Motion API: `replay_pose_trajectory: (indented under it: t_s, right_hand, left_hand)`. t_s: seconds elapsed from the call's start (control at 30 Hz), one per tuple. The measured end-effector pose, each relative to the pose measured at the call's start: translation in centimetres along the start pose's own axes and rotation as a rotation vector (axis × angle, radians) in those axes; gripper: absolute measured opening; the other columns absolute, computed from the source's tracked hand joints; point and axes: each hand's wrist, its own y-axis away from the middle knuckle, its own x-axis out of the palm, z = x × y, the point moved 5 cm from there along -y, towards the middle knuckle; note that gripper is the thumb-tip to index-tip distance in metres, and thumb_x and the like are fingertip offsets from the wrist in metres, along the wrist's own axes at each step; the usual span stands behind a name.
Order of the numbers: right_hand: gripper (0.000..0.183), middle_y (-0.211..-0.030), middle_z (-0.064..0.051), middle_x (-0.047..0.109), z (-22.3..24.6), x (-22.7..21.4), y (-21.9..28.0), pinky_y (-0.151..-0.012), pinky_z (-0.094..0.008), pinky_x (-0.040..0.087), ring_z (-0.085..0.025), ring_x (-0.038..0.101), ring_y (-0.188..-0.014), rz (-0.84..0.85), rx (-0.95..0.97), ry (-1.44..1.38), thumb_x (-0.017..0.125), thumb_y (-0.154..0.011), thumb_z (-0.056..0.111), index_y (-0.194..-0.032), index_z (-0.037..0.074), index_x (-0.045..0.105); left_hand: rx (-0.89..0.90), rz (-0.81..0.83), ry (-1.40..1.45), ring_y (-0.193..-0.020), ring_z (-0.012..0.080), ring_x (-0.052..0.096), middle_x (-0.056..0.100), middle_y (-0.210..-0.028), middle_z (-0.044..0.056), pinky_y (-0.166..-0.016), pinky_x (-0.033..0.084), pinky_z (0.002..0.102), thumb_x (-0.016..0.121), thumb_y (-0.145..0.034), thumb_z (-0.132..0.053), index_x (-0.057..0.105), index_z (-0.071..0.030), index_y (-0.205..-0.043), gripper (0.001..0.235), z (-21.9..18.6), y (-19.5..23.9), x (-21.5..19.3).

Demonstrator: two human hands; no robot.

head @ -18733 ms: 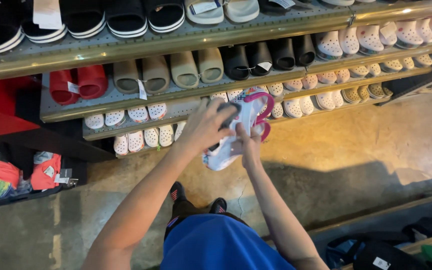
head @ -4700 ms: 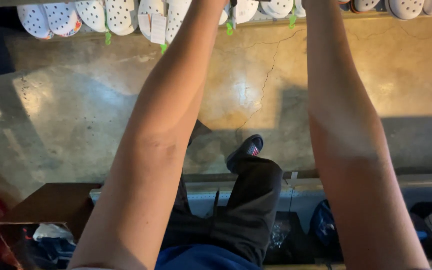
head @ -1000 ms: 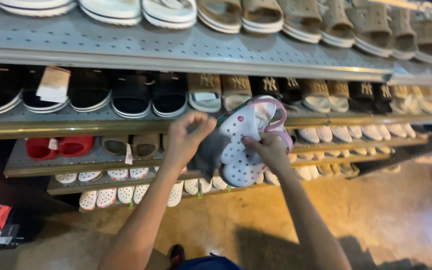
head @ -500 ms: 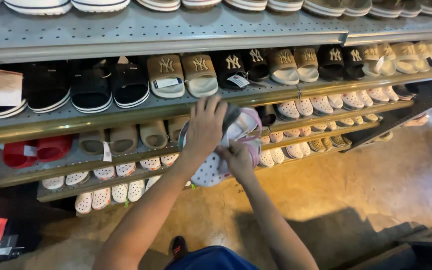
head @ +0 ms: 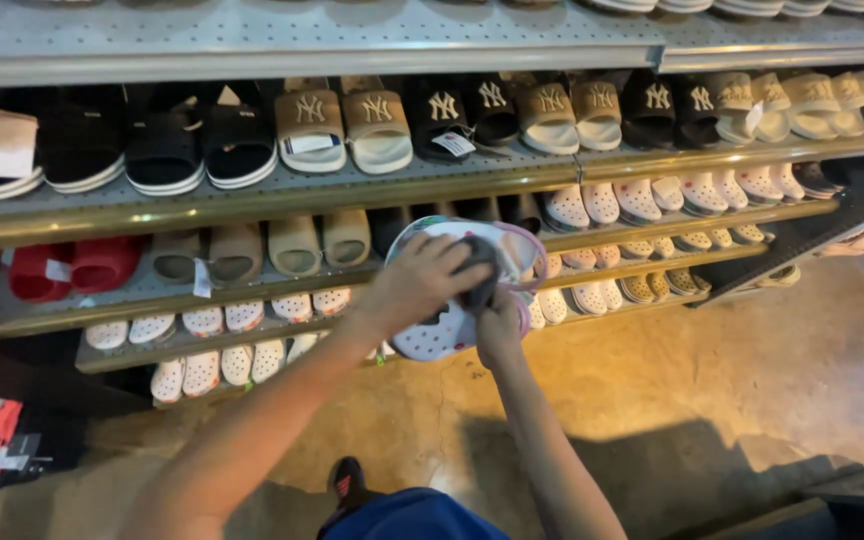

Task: Cleaning a pair of white clogs using a black cloth in a retail environment.

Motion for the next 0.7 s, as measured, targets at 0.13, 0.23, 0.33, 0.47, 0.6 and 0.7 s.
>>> replay_pose_trajectory:
  t_s: [0.13,0.23,0.33,0.47,0.6,0.7]
  right_hand:
    - [0.013,-0.092,-0.002,0.072,0.0,-2.5,1.6,-0.071,-0.026,0.052,-0.01,0.063,-0.081,-0.003,0.009,0.024,0.066,-0.094,0.0,-0.106,-0.002,0.069]
    - [0.009,-0.088,0.0,0.071,0.4,-2.3,2.6,-0.07,-0.025,0.051,-0.007,0.06,-0.078,-0.016,-0.022,0.222,0.068,-0.096,0.003,-0.103,-0.001,0.071]
    - [0.01,-0.081,0.0,0.069,0.3,-2.8,2.9,-0.067,-0.027,0.049,-0.008,0.058,-0.074,-0.03,-0.065,0.43,0.068,-0.094,0.004,-0.103,0.0,0.071]
    - [0.01,-0.082,-0.001,0.069,2.0,-4.5,3.2,-0.066,-0.027,0.048,-0.008,0.057,-0.075,-0.052,-0.122,0.364,0.068,-0.096,0.004,-0.103,-0.002,0.07]
    - [0.015,-0.089,-0.001,0.073,1.8,-5.4,4.2,-0.069,-0.025,0.051,-0.008,0.062,-0.078,-0.047,-0.058,0.161,0.067,-0.095,0.004,-0.108,-0.001,0.071]
    - [0.017,-0.093,-0.002,0.073,0.6,-6.3,3.8,-0.071,-0.025,0.051,-0.009,0.063,-0.081,-0.079,-0.035,0.065,0.067,-0.093,0.002,-0.109,-0.001,0.072]
  left_hand:
    - [-0.052,0.031,0.068,-0.117,0.0324,0.058,0.059,-0.118,0.009,-0.102,0.048,0.047,0.066,-0.086,-0.015,0.063,-0.015,-0.12,0.034,1.0,1.7,0.4]
    - [-0.263,-0.055,0.059,-0.114,0.0359,0.055,0.059,-0.118,0.012,-0.095,0.046,0.049,0.069,-0.083,-0.02,0.063,-0.013,-0.12,0.038,-0.2,-0.5,1.1]
    - [-0.346,-0.1,-0.014,-0.114,0.0376,0.055,0.059,-0.116,0.013,-0.091,0.045,0.053,0.071,-0.086,-0.029,0.062,-0.01,-0.115,0.036,-3.1,-2.1,2.4]
    - [-0.228,-0.057,-0.062,-0.113,0.0336,0.057,0.059,-0.117,0.008,-0.091,0.046,0.051,0.068,-0.086,-0.021,0.062,-0.014,-0.117,0.032,-4.2,-1.3,2.7]
    - [-0.302,-0.006,-0.062,-0.101,0.0336,0.057,0.061,-0.117,0.01,-0.079,0.049,0.047,0.066,-0.08,-0.009,0.066,-0.015,-0.124,0.044,-3.0,-1.3,2.2]
    - [-0.223,-0.056,0.048,-0.103,0.0332,0.058,0.062,-0.115,0.009,-0.086,0.052,0.044,0.065,-0.08,-0.004,0.067,-0.011,-0.119,0.039,-4.1,-1.3,2.3]
